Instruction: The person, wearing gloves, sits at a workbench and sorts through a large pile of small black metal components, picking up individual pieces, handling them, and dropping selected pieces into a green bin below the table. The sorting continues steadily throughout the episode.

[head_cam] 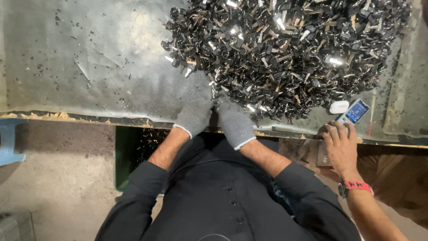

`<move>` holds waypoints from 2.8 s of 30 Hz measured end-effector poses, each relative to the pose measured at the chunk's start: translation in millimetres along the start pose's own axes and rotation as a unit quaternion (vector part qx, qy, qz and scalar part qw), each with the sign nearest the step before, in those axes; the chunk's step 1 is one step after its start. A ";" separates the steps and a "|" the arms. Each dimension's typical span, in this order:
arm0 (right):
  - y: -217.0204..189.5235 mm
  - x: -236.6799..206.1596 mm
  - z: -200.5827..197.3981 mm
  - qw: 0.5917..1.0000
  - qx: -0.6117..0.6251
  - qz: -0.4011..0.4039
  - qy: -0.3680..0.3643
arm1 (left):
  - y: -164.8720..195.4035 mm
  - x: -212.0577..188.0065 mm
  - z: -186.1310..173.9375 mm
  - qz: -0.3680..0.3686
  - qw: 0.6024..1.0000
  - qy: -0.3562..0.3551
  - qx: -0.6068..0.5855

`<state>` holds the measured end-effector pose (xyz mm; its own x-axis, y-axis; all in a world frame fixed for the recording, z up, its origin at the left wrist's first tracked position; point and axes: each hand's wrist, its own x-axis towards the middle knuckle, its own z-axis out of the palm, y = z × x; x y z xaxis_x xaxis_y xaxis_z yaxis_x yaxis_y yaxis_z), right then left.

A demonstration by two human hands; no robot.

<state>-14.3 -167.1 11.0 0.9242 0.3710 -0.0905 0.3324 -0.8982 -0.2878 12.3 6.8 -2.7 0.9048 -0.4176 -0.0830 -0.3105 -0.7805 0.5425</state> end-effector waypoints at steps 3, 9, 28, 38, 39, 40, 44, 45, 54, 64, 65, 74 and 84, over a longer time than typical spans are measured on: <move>-0.1 10.2 0.7 0.992 -0.055 -0.049 -0.103 | 3.6 -2.4 1.1 -0.010 0.999 0.029 -0.015; 17.6 25.0 -13.6 0.957 0.249 0.008 -0.151 | 9.8 -3.5 -5.1 -0.079 0.990 0.082 -0.083; -2.1 20.1 -24.7 0.974 0.137 0.074 -0.163 | 2.4 -17.3 9.8 0.017 0.982 0.184 -0.030; 4.8 28.4 -9.6 0.986 0.033 -0.079 -0.143 | 2.7 -20.6 8.8 0.000 0.985 0.171 0.009; 7.6 32.1 -11.9 0.982 -0.021 -0.090 -0.165 | 2.0 -18.9 6.7 -0.002 0.984 0.178 0.008; 9.6 33.6 -13.7 0.976 0.047 -0.048 -0.208 | 1.5 -18.1 4.6 -0.043 0.987 0.154 -0.019; 16.2 21.9 -22.9 0.982 0.150 -0.099 -0.058 | -2.3 -19.2 -1.6 -0.036 0.971 0.235 -0.027; 13.6 16.3 -22.1 0.976 0.131 -0.165 0.056 | -1.8 -19.9 -0.8 0.006 0.955 0.296 -0.006; -10.9 16.9 0.6 0.987 0.110 0.048 -0.108 | 5.9 -28.2 14.2 0.003 0.975 0.221 -0.014; 0.9 2.8 -3.8 0.994 0.104 0.000 -0.034 | 6.8 -30.3 19.2 -0.049 0.976 0.181 0.111; 0.9 -0.4 -3.0 0.993 0.100 -0.031 0.045 | 6.2 -29.1 18.2 -0.050 0.978 0.185 0.082; -6.0 5.3 -1.0 0.997 -0.015 -0.008 -0.069 | 6.7 -32.3 19.2 -0.014 0.976 0.217 0.018; 5.7 10.0 -0.7 0.982 0.104 0.077 -0.136 | 6.3 -31.6 17.9 0.009 0.974 0.224 0.016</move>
<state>-3.0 -168.7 9.1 0.8673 0.3082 -0.3910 0.1200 -0.8916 -0.4366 -23.5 6.8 -11.6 0.9331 -0.1929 0.3034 -0.3306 -0.7922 0.5130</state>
